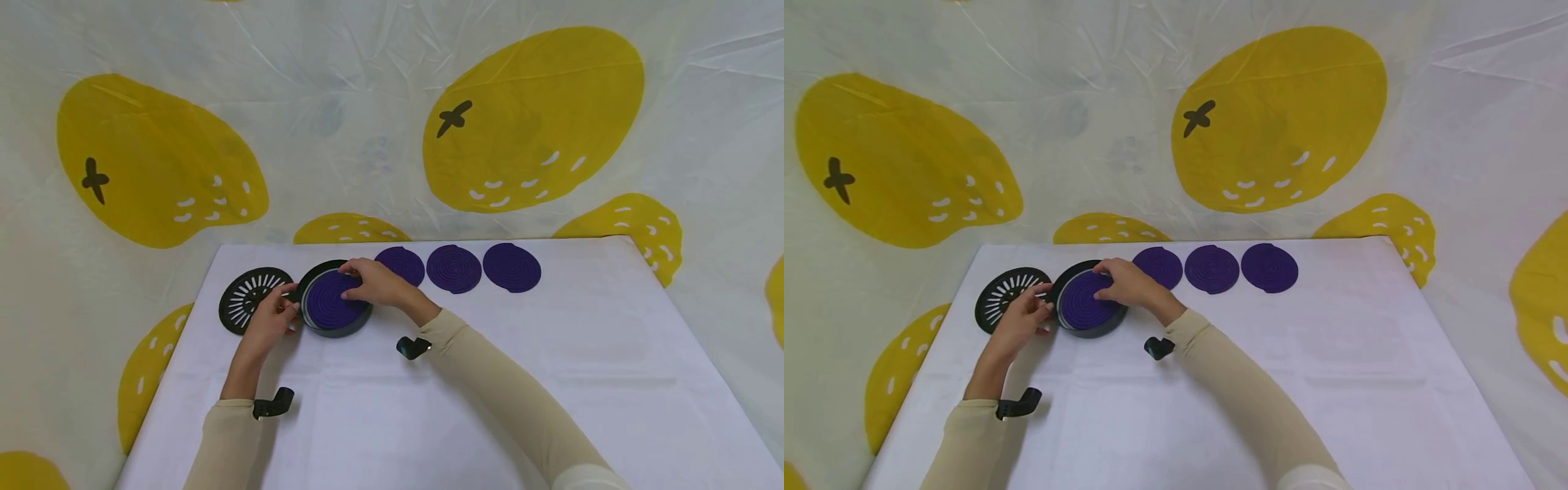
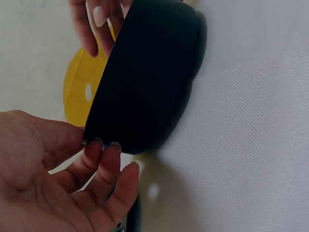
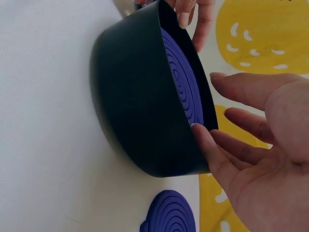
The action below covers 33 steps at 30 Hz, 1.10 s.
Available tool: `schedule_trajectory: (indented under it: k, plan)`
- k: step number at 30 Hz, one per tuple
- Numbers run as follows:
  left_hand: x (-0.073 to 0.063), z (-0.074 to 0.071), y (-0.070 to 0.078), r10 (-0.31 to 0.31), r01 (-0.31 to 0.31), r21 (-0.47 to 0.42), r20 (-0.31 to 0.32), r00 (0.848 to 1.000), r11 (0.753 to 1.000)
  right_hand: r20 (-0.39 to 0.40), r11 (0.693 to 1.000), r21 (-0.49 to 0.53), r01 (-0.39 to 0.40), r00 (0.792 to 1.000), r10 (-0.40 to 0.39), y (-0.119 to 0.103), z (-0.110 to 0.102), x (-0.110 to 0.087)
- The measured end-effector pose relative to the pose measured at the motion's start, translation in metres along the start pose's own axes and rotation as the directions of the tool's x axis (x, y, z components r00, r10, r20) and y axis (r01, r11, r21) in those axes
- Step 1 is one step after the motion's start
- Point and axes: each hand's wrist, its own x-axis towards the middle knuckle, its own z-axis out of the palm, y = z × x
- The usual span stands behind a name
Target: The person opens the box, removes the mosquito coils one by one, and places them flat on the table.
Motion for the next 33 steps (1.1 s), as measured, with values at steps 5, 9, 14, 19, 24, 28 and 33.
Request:
schedule_trajectory:
  k: [5,9,14,19,24,28,33]
  plan:
    - [0.0004,0.0003,-0.0005,0.001,-0.001,0.009,0.003,1.0,1.0,-0.015,1.0,0.017,0.003,1.0,-0.003,0.0004,0.0007,-0.0004]
    - [0.0001,0.0002,-0.0006,-0.001,0.001,0.01,0.006,1.0,1.0,-0.03,0.999,0.043,0.009,1.0,-0.008,0.0011,0.0008,-0.0001]
    - [-0.0008,0.0003,0.0004,0.0,0.0,0.007,0.002,1.0,1.0,-0.048,0.996,0.082,0.025,0.999,-0.021,0.0013,-0.0006,-0.0001]
    - [-0.0003,-0.0004,0.001,0.0,0.0,0.013,-0.004,1.0,1.0,-0.102,0.992,0.107,0.064,0.993,-0.053,0.0003,-0.0026,-0.0003]
    - [-0.0006,-0.0009,0.0014,-0.007,0.007,0.014,-0.004,1.0,1.0,-0.144,0.989,0.116,0.092,0.987,-0.075,-0.0016,-0.0028,-0.0017]
    - [-0.0004,-0.0011,0.0013,-0.006,0.006,0.019,-0.01,1.0,1.0,-0.181,0.983,0.146,0.11,0.98,-0.083,-0.003,-0.0017,-0.0024]
    - [-0.0001,-0.0011,0.0009,-0.009,0.009,0.016,-0.006,1.0,1.0,-0.176,0.983,0.171,0.063,0.984,-0.032,-0.0032,-0.0006,-0.0046]
